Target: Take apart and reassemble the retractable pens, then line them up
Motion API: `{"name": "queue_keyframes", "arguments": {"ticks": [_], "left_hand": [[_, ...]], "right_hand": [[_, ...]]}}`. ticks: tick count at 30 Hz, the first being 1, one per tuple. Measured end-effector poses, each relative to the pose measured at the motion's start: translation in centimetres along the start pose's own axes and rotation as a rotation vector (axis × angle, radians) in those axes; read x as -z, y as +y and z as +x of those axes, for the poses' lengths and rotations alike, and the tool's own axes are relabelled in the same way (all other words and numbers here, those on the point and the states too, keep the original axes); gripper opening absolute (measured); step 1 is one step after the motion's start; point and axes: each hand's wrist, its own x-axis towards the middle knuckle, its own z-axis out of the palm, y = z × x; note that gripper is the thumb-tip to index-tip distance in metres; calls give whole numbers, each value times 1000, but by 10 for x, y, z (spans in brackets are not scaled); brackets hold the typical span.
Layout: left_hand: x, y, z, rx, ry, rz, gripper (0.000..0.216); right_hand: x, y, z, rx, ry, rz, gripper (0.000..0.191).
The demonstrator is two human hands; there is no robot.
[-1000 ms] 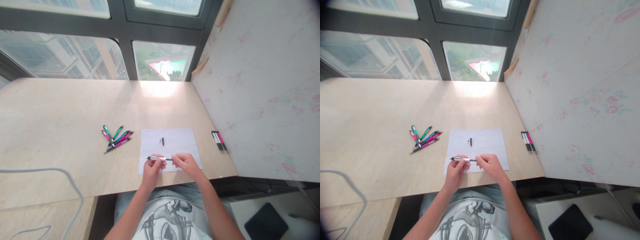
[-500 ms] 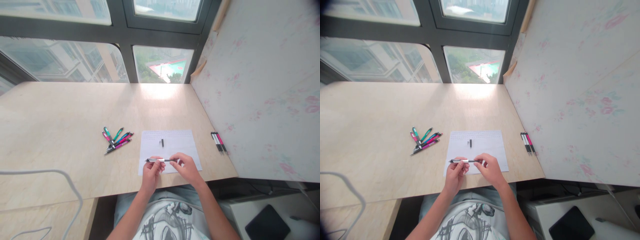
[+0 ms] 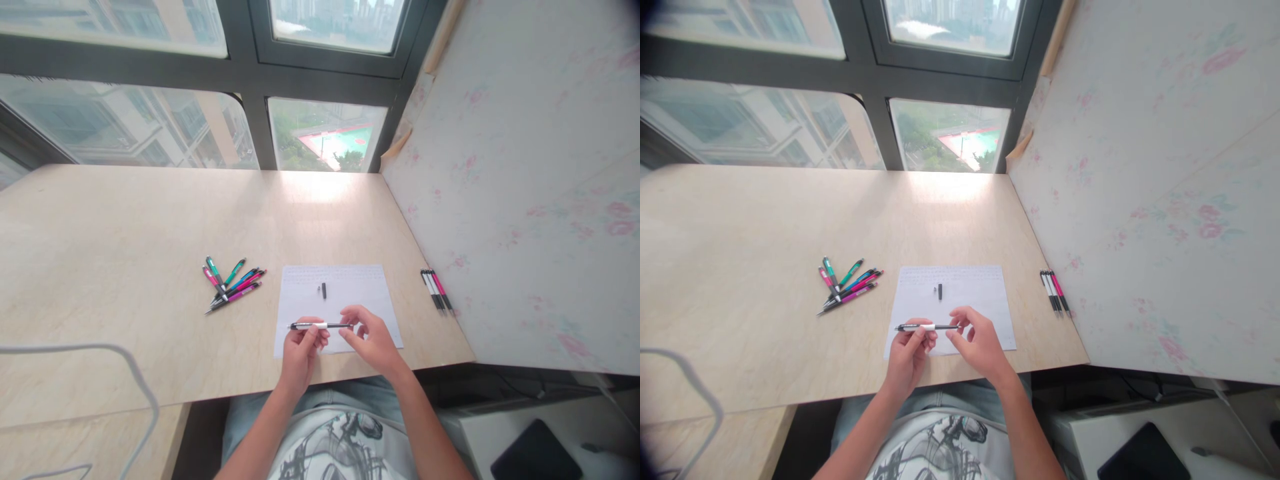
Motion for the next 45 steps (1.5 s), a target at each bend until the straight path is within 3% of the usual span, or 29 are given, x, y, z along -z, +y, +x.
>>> {"name": "queue_keyframes", "arguments": {"ticks": [2,5,17,23,26,32,35,38,40,45], "left_hand": [[0,0,0,3,-2,10,18],[1,0,0,10,-7,25,17],[0,2,1,21,3,-5,18],[-1,2,0,18,3,4,20],[0,2,-1,28,3,17,20],[0,3,0,35,-4,-8,21],[0,4,1,39,0,-20,21],[-1,4,1,40,-1,-23,21],[-1,3,1,43,6,-15,21],[-2,4,2,39,20,-23,21]], "right_hand": [[0,-1,0,-17,-19,-24,18],[0,-4,1,-15,-34,-77,40],[2,-3,1,80,-12,-29,8],[1,-4,1,25,-32,-16,15],[3,-7,2,36,-89,-100,34],[3,-10,2,124,-19,-51,8],[0,-10,2,109,-16,-13,25],[-1,-10,2,39,-64,-32,22],[0,-10,2,26,-76,-58,34],[3,-12,1,83,42,-71,13]]}}
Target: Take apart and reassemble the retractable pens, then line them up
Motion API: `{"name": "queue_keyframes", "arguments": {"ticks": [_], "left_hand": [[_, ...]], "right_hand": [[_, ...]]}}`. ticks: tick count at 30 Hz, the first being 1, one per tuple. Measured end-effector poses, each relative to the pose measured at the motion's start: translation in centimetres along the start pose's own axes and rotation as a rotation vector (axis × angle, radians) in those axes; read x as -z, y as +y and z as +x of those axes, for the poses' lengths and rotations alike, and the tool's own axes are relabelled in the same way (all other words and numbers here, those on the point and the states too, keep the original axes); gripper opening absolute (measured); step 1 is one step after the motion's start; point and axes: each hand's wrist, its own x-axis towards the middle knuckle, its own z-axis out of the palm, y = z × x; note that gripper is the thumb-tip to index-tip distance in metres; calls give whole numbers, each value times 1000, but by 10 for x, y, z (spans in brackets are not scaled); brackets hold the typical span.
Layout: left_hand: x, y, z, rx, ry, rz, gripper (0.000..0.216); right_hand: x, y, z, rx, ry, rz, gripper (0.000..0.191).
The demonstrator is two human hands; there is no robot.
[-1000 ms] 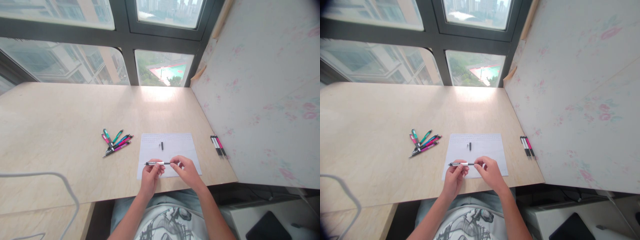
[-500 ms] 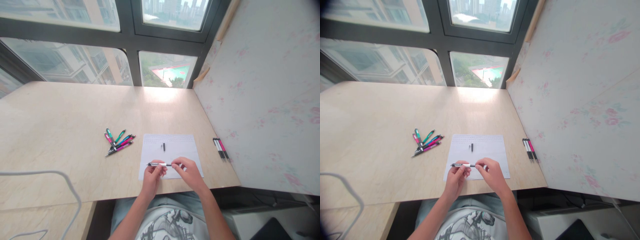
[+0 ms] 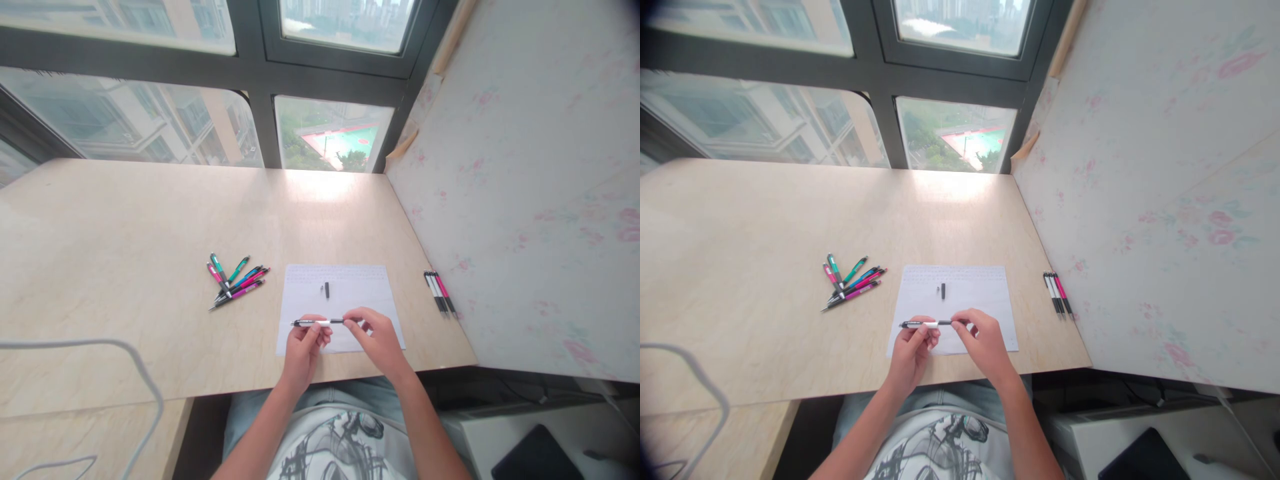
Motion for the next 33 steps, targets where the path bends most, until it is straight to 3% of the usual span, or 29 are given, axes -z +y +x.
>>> {"name": "queue_keyframes", "arguments": {"ticks": [7,18,27,33], "left_hand": [[-1,2,0,-5,-1,-39,20],[8,2,4,38,11,-202,17],[8,2,3,33,0,-244,16],[8,2,2,26,-18,-233,15]], "right_hand": [[2,-5,-2,76,-9,10,13],[19,-24,-5,66,73,-85,17],[21,22,-3,-134,258,-66,18],[-3,37,10,-69,224,-275,16]]}}
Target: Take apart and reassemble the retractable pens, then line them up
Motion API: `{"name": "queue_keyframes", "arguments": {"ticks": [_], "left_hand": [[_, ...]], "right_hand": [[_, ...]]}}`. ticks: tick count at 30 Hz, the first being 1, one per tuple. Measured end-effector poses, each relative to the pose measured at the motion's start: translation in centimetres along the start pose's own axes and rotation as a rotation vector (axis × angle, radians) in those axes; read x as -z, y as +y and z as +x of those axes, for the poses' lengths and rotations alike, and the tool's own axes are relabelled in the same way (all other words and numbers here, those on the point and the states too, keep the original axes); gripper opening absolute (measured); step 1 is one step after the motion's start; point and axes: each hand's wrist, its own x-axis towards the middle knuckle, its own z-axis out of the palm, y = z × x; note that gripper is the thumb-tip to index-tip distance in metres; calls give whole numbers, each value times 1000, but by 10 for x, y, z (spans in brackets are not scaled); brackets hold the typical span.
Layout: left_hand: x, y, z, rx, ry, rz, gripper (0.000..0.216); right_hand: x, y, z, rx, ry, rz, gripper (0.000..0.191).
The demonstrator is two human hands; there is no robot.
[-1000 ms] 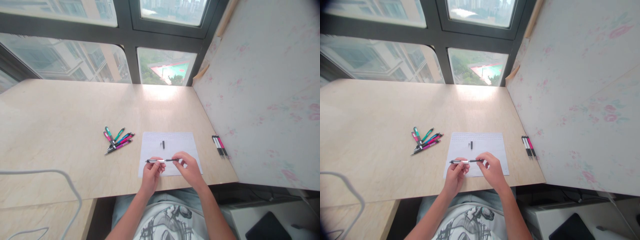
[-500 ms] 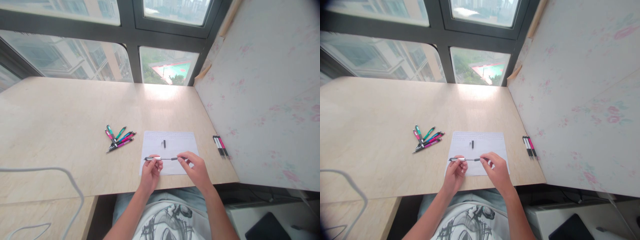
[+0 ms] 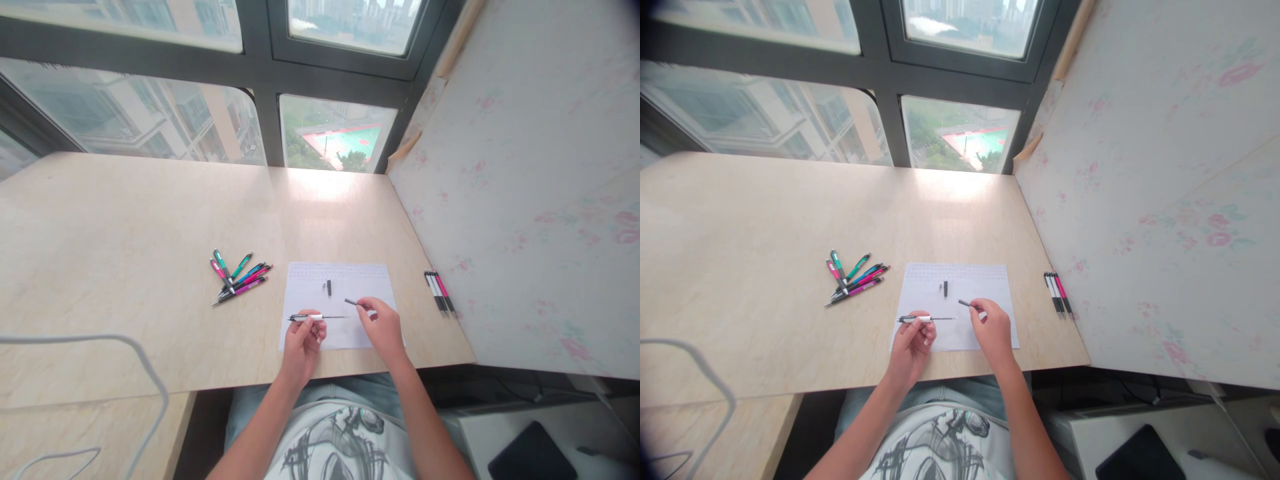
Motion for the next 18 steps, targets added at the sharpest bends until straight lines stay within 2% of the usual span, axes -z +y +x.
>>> {"name": "queue_keyframes", "arguments": {"ticks": [5,9,13,18], "left_hand": [[1,-1,1,-5,-6,5,15],[0,0,0,-9,-14,4,13],[-2,0,0,-8,-21,1,13],[0,0,2,-4,-26,0,13]], "right_hand": [[-17,-1,6,90,76,-292,14],[-21,-5,6,38,25,-472,13],[-24,-13,10,9,-34,-498,14],[-36,-22,24,16,-63,-418,14]]}}
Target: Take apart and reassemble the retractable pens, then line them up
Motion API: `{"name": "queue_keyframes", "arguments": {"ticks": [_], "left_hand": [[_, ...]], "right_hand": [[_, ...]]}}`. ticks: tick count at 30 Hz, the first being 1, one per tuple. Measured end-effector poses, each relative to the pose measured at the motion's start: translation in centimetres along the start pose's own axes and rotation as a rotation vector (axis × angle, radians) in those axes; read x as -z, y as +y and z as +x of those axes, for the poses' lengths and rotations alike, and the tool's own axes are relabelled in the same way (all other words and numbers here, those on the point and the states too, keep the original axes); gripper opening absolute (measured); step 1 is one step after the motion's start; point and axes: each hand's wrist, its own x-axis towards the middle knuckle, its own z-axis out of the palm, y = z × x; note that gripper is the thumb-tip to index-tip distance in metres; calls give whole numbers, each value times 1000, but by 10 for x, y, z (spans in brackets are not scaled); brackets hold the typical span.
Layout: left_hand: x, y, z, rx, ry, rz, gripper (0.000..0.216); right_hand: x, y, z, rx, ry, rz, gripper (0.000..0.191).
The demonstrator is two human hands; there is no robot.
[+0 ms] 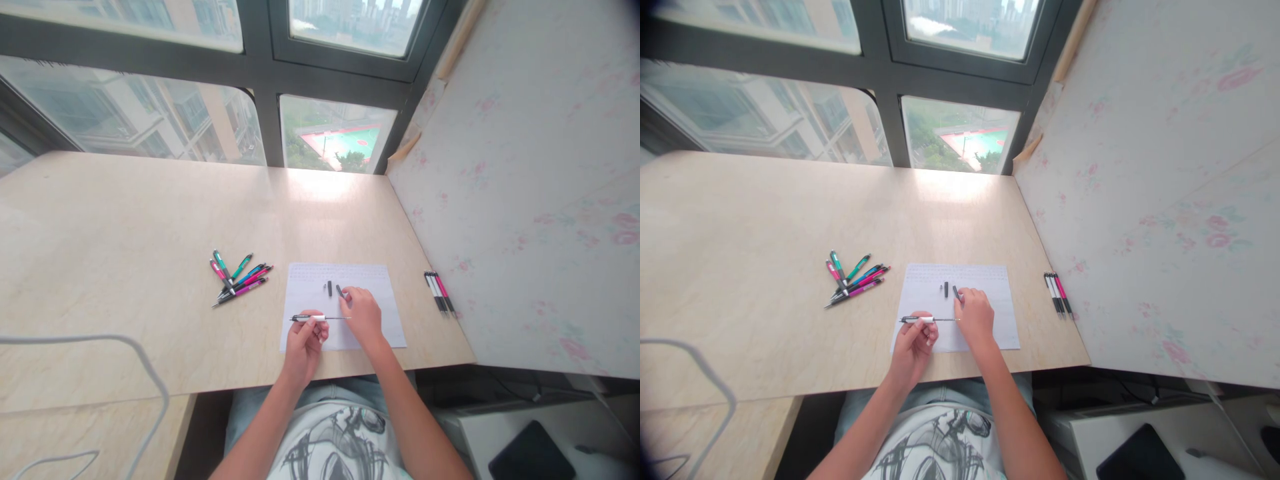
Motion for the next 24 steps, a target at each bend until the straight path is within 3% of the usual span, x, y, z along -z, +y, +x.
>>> {"name": "queue_keyframes", "arguments": {"ticks": [7,16,20,24], "left_hand": [[1,0,1,13,2,14,14],[0,0,3,22,6,24,15],[-2,0,2,12,15,59,16],[-4,0,1,8,4,95,16]], "right_hand": [[-13,-8,11,-30,9,57,16],[-4,-7,10,-23,32,185,21],[5,0,6,-64,2,497,23],[19,14,-6,-170,-249,931,39]]}}
